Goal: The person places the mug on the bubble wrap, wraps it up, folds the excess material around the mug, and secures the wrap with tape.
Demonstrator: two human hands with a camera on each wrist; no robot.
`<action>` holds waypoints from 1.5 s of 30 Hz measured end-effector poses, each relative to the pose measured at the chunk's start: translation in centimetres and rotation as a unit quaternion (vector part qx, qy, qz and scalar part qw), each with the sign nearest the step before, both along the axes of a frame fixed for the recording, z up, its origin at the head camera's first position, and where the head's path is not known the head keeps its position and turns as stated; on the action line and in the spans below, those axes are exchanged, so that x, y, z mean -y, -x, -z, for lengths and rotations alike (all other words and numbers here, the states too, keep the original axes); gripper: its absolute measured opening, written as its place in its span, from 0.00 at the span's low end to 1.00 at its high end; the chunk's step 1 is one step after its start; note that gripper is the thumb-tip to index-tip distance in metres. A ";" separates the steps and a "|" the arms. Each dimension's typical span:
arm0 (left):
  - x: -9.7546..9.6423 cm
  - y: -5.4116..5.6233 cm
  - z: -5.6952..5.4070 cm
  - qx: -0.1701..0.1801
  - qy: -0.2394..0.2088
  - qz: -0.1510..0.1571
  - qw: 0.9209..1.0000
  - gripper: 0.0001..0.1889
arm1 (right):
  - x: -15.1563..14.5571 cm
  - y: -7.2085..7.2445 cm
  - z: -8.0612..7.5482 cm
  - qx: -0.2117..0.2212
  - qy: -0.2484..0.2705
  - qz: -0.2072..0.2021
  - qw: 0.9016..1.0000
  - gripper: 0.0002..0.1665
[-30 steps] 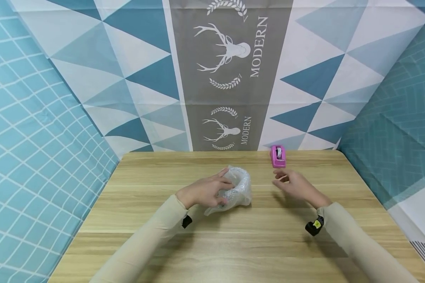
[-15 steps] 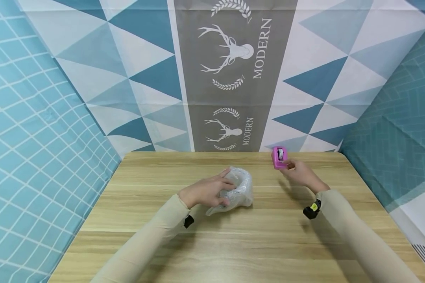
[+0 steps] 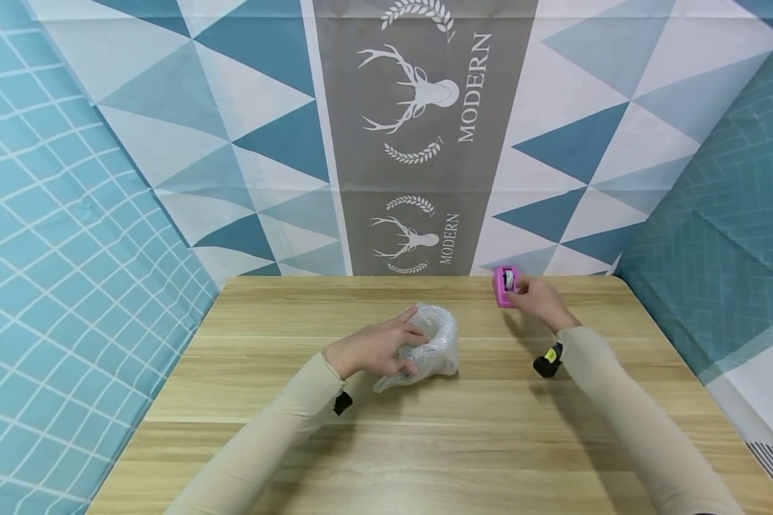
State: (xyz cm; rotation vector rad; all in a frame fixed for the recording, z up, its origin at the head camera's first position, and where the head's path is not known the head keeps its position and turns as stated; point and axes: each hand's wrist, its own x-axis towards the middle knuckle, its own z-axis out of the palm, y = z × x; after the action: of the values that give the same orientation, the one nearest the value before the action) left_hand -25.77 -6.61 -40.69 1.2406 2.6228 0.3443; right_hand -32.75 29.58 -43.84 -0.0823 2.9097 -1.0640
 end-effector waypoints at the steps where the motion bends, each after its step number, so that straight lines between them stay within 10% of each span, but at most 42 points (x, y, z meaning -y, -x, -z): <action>1: 0.0 0.0 0.0 0.001 -0.001 0.000 1.000 0.32 | 0.2 0.2 0.0 0.000 0.002 0.010 1.000 0.22; 17: -0.1 0.1 0.2 0.004 -0.003 0.002 1.000 0.31 | 1.7 1.8 0.9 0.038 0.008 0.115 0.993 0.23; 45: -0.2 0.1 0.1 0.009 -0.006 -0.004 1.000 0.32 | 1.1 2.8 0.5 0.109 0.104 0.085 0.985 0.12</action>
State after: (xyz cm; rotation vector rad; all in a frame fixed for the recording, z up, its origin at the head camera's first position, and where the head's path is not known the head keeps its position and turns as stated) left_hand -25.88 -6.42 -40.77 1.2259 2.6156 0.3700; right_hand -35.58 28.45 -44.38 0.2632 2.6411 -1.3072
